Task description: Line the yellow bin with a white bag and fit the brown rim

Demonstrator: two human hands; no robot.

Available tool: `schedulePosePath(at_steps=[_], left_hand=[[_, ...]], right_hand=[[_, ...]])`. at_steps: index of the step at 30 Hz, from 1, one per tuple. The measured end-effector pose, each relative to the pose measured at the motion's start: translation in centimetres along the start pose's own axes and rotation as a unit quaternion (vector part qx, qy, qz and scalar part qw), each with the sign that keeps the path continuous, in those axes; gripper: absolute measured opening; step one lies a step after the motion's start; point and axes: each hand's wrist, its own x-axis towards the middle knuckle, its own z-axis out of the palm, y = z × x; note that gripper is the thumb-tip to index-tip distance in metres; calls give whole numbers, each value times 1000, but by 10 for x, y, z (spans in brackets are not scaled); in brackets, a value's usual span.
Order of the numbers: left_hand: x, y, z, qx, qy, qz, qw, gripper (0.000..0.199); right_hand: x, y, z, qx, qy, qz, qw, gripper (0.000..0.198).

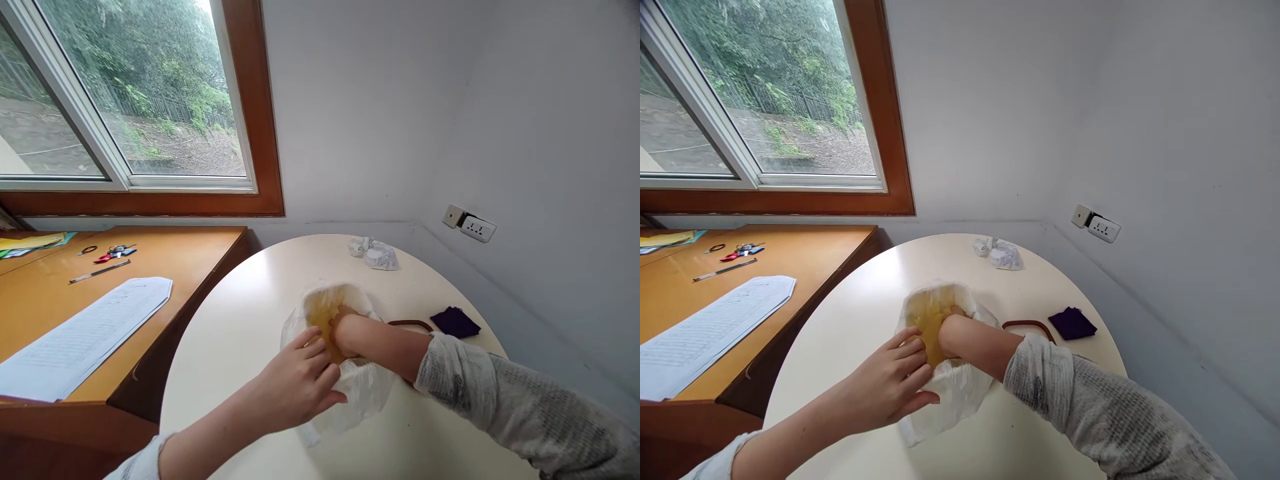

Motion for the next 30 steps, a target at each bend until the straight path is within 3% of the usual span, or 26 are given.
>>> schedulePosePath(at_steps=[4,7,10,12,14,18,20,26,30], left_hand=[[1,-4,2,2,3,-13,1000,27],[1,-9,5,-22,-4,-42,999,24],[-1,-15,7,-57,-9,-65,996,22],[-3,-20,7,-83,-10,-80,993,22],[-5,-26,6,-109,-15,-95,989,23],[-5,-36,3,-153,-31,-109,982,24],[-4,-39,3,-169,-33,-110,979,25],[-3,-39,7,-196,-15,-122,973,24],[-5,-45,9,-213,-10,-132,968,28]], right_hand=[[-2,-21,-35,-45,-113,-25,992,41],[-11,-49,-82,-46,-128,-59,989,16],[-35,-71,-126,-40,-32,-101,994,30],[-59,-73,-146,-33,48,-79,995,28],[-86,-64,-154,-29,79,-31,996,22],[-134,-34,-143,-19,92,103,990,21],[-146,-23,-129,-9,99,131,986,22],[-133,-15,-88,80,206,120,968,36],[-117,-20,-64,111,161,99,976,48]])
